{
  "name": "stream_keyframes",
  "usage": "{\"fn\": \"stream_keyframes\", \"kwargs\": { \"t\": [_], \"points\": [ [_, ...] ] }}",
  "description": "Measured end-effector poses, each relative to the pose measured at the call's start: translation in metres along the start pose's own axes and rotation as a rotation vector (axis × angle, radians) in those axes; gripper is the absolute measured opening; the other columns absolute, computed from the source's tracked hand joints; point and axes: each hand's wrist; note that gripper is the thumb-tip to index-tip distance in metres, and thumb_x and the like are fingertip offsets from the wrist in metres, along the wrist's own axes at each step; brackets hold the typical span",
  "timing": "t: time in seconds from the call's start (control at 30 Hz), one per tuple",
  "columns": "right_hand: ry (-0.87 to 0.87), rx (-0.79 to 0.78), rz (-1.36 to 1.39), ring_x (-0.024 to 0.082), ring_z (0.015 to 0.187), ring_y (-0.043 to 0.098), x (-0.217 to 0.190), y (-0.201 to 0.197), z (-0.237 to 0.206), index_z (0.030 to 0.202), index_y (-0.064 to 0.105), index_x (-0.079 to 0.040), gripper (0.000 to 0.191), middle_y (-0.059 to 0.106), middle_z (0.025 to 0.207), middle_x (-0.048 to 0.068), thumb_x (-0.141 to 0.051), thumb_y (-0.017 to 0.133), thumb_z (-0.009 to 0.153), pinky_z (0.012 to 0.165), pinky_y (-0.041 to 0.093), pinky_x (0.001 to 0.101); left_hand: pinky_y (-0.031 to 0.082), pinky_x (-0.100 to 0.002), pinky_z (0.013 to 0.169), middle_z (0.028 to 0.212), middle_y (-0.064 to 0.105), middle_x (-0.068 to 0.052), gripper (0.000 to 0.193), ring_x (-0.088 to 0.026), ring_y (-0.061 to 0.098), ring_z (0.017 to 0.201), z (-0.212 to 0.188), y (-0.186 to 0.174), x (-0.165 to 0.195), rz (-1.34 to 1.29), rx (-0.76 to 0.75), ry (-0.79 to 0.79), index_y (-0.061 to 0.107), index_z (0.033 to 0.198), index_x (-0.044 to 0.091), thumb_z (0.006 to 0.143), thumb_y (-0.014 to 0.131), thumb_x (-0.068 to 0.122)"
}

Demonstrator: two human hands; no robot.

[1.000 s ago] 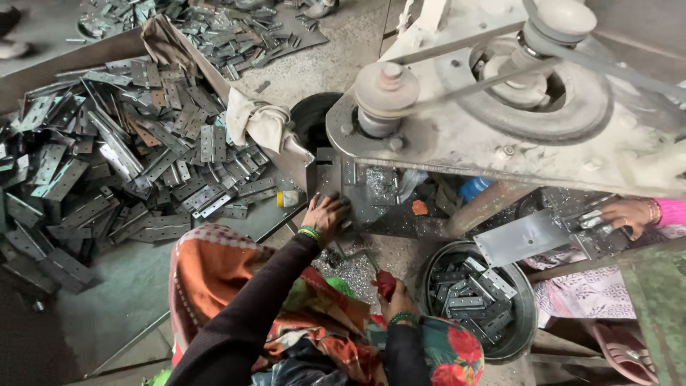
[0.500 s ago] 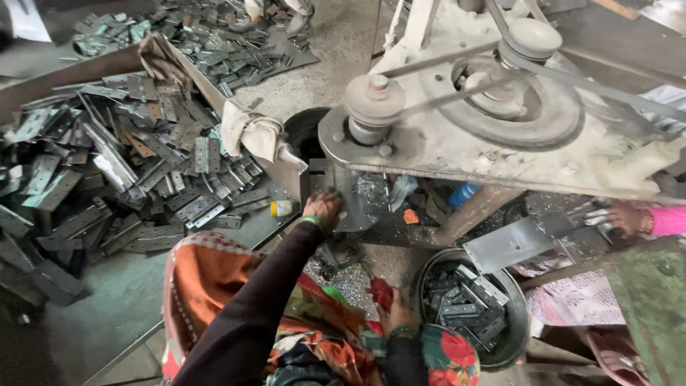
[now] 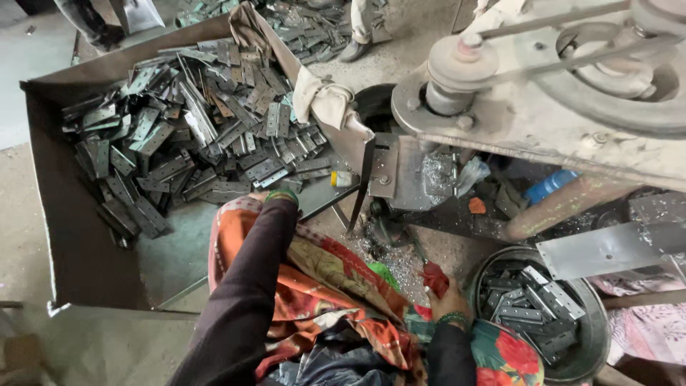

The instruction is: The person repeatedly picks metal hinge-like parts from a bin, places them into a press machine, and operates the press with a lever. The processed parts are then dropped into a bucket. The cycle repeats continuously.

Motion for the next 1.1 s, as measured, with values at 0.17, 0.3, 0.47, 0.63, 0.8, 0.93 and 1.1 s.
{"fn": "stream_keyframes", "kwargs": {
  "t": [0.17,0.3,0.47,0.63,0.8,0.93,1.1],
  "points": [
    [-0.064,0.065,-0.017,0.042,0.110,0.069,0.007,0.009,0.005,0.142,0.051,-0.025,0.069,0.071,0.124,0.019,-0.050,0.076,0.082,0.091,0.055,0.0527,0.046,-0.057,0.104,0.129,0.070,-0.007,0.036,-0.032,0.063,0.123,0.016,0.022,-0.004,0.072,0.016,-0.033,0.071,0.126,0.021,0.093,0.072,0.037],
    [0.028,0.026,0.018,0.042,0.107,0.070,0.013,0.016,0.016,0.144,0.049,-0.029,0.076,0.072,0.118,0.019,-0.053,0.079,0.078,0.089,0.055,0.0526,0.044,-0.060,0.105,0.131,0.069,-0.006,0.037,-0.032,0.063,0.125,0.017,0.024,0.004,0.134,0.011,-0.017,0.071,0.127,0.021,0.093,0.074,0.037],
    [0.003,0.045,0.007,0.042,0.100,0.073,0.021,0.026,0.019,0.144,0.050,-0.030,0.076,0.075,0.112,0.018,-0.053,0.078,0.077,0.084,0.057,0.0521,0.042,-0.064,0.106,0.133,0.068,-0.005,0.039,-0.033,0.063,0.127,0.032,0.021,0.024,0.200,0.242,0.006,0.072,0.127,0.021,0.092,0.075,0.038],
    [-0.022,0.124,0.025,0.041,0.100,0.072,0.029,0.034,0.019,0.142,0.052,-0.033,0.074,0.075,0.110,0.017,-0.053,0.079,0.075,0.085,0.057,0.0511,0.046,-0.055,0.100,0.122,0.075,-0.005,0.027,-0.030,0.066,0.121,0.039,0.020,0.042,-0.144,0.325,-0.032,0.071,0.123,0.019,0.099,0.066,0.031],
    [-0.028,0.140,0.044,0.041,0.101,0.071,0.031,0.031,0.013,0.140,0.052,-0.031,0.071,0.074,0.112,0.016,-0.050,0.078,0.077,0.084,0.056,0.0513,0.049,-0.047,0.098,0.123,0.073,-0.006,0.035,-0.025,0.063,0.124,0.038,0.017,0.054,-0.281,0.348,0.158,0.064,0.128,0.015,0.094,0.066,0.024],
    [-0.023,0.133,0.009,0.042,0.102,0.070,0.026,0.025,0.008,0.140,0.050,-0.030,0.071,0.073,0.115,0.017,-0.049,0.077,0.078,0.083,0.056,0.0519,0.044,-0.048,0.095,0.126,0.067,-0.005,0.061,-0.024,0.054,0.122,0.045,0.026,0.064,-0.315,0.396,0.479,0.059,0.136,0.018,0.078,0.077,0.022],
    [0.023,0.098,-0.032,0.043,0.104,0.069,0.021,0.022,0.004,0.144,0.048,-0.032,0.071,0.073,0.116,0.018,-0.051,0.074,0.082,0.085,0.055,0.0533,0.039,-0.052,0.104,0.124,0.069,0.002,0.051,-0.023,0.054,0.125,0.059,0.035,0.075,-0.324,0.393,0.676,0.063,0.132,0.027,0.083,0.078,0.020]
  ]
}}
Point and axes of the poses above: each hand's wrist, its own z-axis towards the middle knuckle, its own y-axis out of the palm, x = y × z
